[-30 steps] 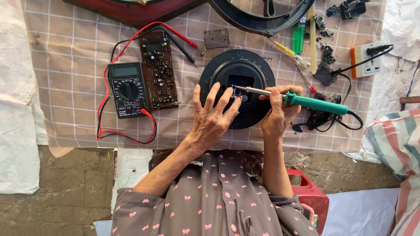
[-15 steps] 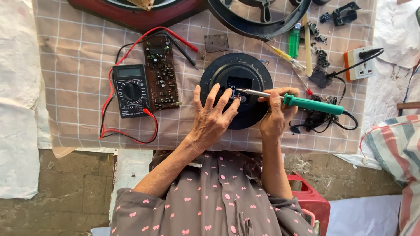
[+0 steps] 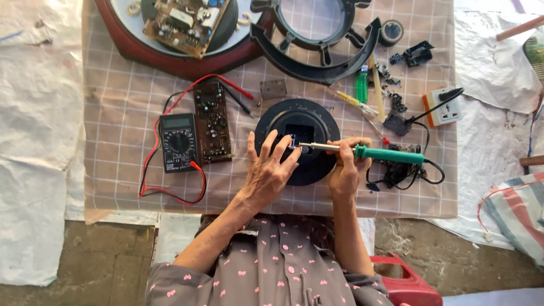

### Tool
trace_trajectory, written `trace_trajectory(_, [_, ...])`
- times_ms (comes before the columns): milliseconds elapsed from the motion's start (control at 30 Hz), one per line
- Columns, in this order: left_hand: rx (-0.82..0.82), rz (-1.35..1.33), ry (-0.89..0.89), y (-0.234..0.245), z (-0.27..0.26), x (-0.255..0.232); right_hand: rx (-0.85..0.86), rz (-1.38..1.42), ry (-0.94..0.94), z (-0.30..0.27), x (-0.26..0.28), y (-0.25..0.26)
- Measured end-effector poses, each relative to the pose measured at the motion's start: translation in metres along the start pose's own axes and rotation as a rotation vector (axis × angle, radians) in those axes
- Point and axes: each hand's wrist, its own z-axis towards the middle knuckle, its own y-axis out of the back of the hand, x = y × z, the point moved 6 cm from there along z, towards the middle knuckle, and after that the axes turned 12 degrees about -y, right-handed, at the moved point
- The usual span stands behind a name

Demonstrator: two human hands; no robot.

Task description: The person works on a disassembled electronic device, using a soldering iron to heat components on a circuit board. They then use a multimeter with probes to test the connections on the board.

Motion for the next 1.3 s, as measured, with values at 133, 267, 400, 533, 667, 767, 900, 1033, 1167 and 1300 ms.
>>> trace_trajectory(133, [0.034, 0.0, -0.008, 0.001, 0.002, 0.0, -0.004, 0.046, -0.009, -0.001, 0.002, 0.0])
trace_trajectory(267, [0.05, -0.011, 0.001, -0.001, 0.002, 0.0, 0.0, 0.039, -0.011, -0.001, 0.002, 0.0])
trace_trajectory(400, [0.071, -0.025, 0.001, -0.002, 0.004, 0.001, -0.012, -0.032, -0.008, -0.002, 0.009, -0.007])
trace_trajectory(533, [0.098, -0.016, 0.001, -0.003, 0.005, 0.002, -0.007, -0.047, 0.004, 0.0, 0.01, -0.007])
trace_trajectory(667, [0.108, -0.034, 0.002, -0.006, 0.005, 0.004, -0.003, -0.043, 0.003, 0.001, 0.009, -0.007])
trace_trajectory(767, [0.106, -0.085, 0.027, -0.004, 0.007, 0.005, 0.009, -0.043, 0.005, 0.001, 0.007, -0.006])
trace_trajectory(900, [0.11, -0.093, 0.032, -0.008, 0.003, 0.009, 0.008, -0.022, -0.014, 0.0, 0.006, -0.007])
trace_trajectory(1033, [0.1, -0.11, 0.037, -0.008, 0.003, 0.01, 0.01, 0.022, -0.025, 0.0, 0.007, -0.009])
trace_trajectory(1167, [0.078, -0.131, 0.041, -0.008, 0.004, 0.013, 0.024, 0.049, -0.029, 0.001, 0.005, -0.006])
trace_trajectory(1300, [0.071, -0.151, 0.048, -0.007, 0.006, 0.014, 0.03, 0.047, -0.032, 0.003, 0.0, -0.002])
